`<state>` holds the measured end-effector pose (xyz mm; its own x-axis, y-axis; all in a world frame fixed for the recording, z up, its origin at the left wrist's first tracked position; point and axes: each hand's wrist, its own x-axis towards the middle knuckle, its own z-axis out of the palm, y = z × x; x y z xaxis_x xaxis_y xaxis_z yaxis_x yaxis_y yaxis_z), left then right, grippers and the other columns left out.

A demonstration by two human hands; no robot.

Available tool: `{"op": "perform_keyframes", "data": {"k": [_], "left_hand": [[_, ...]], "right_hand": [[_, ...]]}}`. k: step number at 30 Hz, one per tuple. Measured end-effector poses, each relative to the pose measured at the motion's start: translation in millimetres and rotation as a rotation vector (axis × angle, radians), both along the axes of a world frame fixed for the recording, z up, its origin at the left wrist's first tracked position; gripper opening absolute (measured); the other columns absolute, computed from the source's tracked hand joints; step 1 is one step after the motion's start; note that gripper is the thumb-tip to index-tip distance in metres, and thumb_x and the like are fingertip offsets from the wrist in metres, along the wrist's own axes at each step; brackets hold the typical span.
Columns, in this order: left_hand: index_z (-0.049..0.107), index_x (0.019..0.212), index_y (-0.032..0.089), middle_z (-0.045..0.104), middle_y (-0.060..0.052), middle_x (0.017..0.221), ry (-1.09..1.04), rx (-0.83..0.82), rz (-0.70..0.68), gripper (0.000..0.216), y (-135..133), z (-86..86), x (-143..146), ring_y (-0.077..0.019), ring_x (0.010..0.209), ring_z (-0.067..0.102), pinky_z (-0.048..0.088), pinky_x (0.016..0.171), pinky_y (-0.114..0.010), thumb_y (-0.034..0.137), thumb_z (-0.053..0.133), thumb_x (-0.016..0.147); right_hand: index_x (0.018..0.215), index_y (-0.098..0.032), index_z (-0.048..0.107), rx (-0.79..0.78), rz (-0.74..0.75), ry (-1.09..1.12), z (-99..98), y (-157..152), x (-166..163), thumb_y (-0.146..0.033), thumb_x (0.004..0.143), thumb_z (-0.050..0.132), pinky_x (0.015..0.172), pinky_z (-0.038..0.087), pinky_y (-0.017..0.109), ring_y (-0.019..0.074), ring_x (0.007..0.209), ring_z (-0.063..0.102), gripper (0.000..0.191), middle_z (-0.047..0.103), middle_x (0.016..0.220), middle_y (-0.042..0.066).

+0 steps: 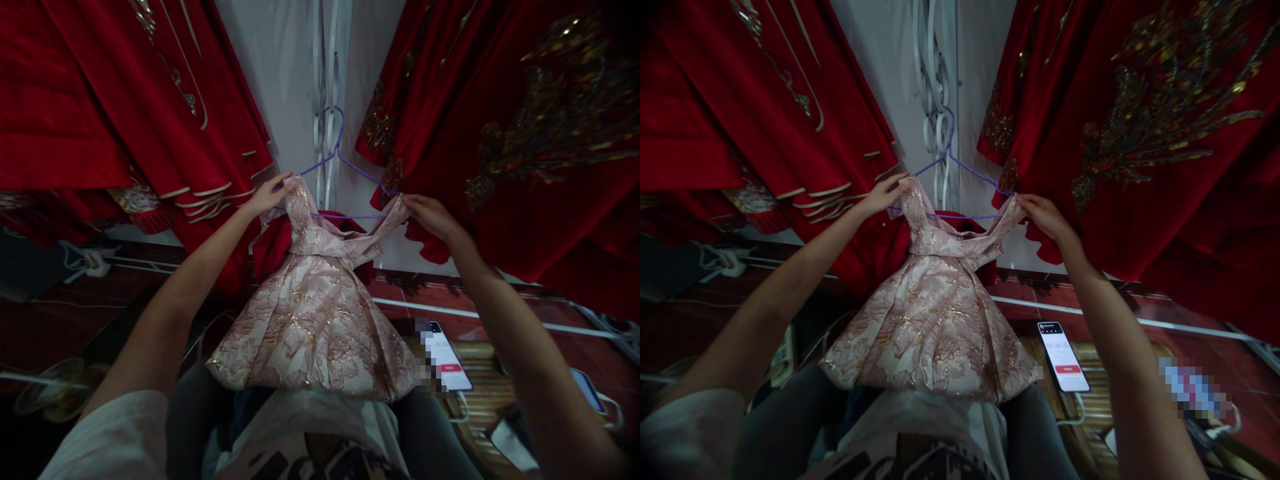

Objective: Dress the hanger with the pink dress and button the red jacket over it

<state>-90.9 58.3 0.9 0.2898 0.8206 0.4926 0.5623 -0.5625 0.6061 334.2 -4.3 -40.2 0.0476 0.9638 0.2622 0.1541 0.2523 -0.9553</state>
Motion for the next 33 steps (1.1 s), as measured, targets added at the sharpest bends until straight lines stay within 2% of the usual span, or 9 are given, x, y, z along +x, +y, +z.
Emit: {"op": "perform_keyframes", "data": {"k": [4,8,13,18,21,23,25,29,33], "left_hand": [[0.07,0.099,0.012,0.071,-0.005,0.093,-0.003,0.048,0.014,0.06,5,-1.7,10,-0.0172,0.089,0.061,0.046,0.078,-0.022,0.063,0.044,0.083],[0.07,0.092,0.013,0.07,-0.003,0.086,0.034,0.033,0.083,0.057,-3,-5.0,-12,-0.0168,0.081,0.059,0.043,0.069,-0.021,0.062,0.042,0.084],[0.071,0.081,0.017,0.068,-0.001,0.068,0.179,-0.06,0.214,0.044,-28,-23.5,-55,-0.0165,0.069,0.058,0.038,0.06,-0.021,0.054,0.05,0.079],[0.067,0.06,0.019,0.059,0.001,0.049,0.518,-0.351,0.006,0.033,-60,-35.8,-54,-0.0131,0.051,0.053,0.035,0.053,-0.021,0.048,0.056,0.073],[0.068,0.067,0.017,0.062,-0.001,0.057,0.569,-0.2,-0.099,0.033,-70,-28.2,-17,-0.0136,0.054,0.054,0.04,0.058,-0.023,0.043,0.052,0.078],[0.07,0.084,0.017,0.07,-0.005,0.082,0.489,-0.033,-0.191,0.031,-69,-22.9,16,-0.017,0.077,0.062,0.047,0.075,-0.028,0.038,0.047,0.083],[0.069,0.095,0.018,0.066,-0.008,0.116,0.413,0.156,-0.231,0.029,-63,-23.1,48,-0.0206,0.109,0.057,0.042,0.099,-0.038,0.033,0.046,0.085],[0.068,0.086,0.018,0.054,-0.007,0.136,0.429,0.25,-0.287,0.024,-49,-43.8,89,-0.0219,0.128,0.045,0.022,0.115,-0.051,0.026,0.045,0.086],[0.07,0.089,0.018,0.052,-0.01,0.137,0.394,0.219,-0.327,0.026,-53,-65.0,94,-0.023,0.129,0.044,0.03,0.111,-0.049,0.029,0.047,0.088]], "right_hand": [[0.091,-0.022,0.07,0.054,-0.072,-0.025,1.7,-10,-2,-0.046,0.076,0.066,0.062,0.054,0.03,0.0157,0.068,0.064,0.028,0.07,0.083,0.002],[0.097,-0.024,0.069,0.079,-0.184,-0.001,-3.0,-16,0,-0.051,0.077,0.062,0.066,0.057,0.033,0.0194,0.081,0.067,0.034,0.071,0.091,0.004],[0.085,-0.025,0.069,0.008,-0.276,0.066,-46.0,-27,17,-0.048,0.076,0.063,0.066,0.056,0.032,0.0189,0.077,0.068,0.026,0.071,0.081,0.004],[0.074,-0.021,0.068,-0.126,-0.089,-0.168,-75.4,-54,17,-0.057,0.064,0.071,0.062,0.053,0.032,0.0189,0.068,0.064,0.038,0.07,0.077,0.006],[0.083,-0.019,0.069,0.012,0.055,-0.417,-58.0,-70,-5,-0.063,0.073,0.062,0.068,0.051,0.031,0.02,0.074,0.064,0.045,0.07,0.082,0.006],[0.091,-0.02,0.067,0.128,0.046,-0.547,-36.9,-75,-25,-0.061,0.083,0.051,0.07,0.05,0.032,0.0203,0.075,0.063,0.045,0.069,0.083,0.006],[0.099,-0.021,0.064,0.25,0.028,-0.607,-15.0,-73,-45,-0.055,0.09,0.043,0.079,0.049,0.034,0.0213,0.085,0.063,0.041,0.068,0.095,0.007],[0.101,-0.021,0.059,0.516,-0.098,-0.641,11.4,-48,-59,-0.046,0.096,0.034,0.103,0.038,0.041,0.0238,0.126,0.047,0.036,0.053,0.135,0.01],[0.103,-0.019,0.058,0.487,-0.36,-0.705,4.4,-20,-26,-0.034,0.098,0.029,0.113,0.022,0.049,0.0235,0.137,0.035,0.032,0.046,0.143,0.012]]}}
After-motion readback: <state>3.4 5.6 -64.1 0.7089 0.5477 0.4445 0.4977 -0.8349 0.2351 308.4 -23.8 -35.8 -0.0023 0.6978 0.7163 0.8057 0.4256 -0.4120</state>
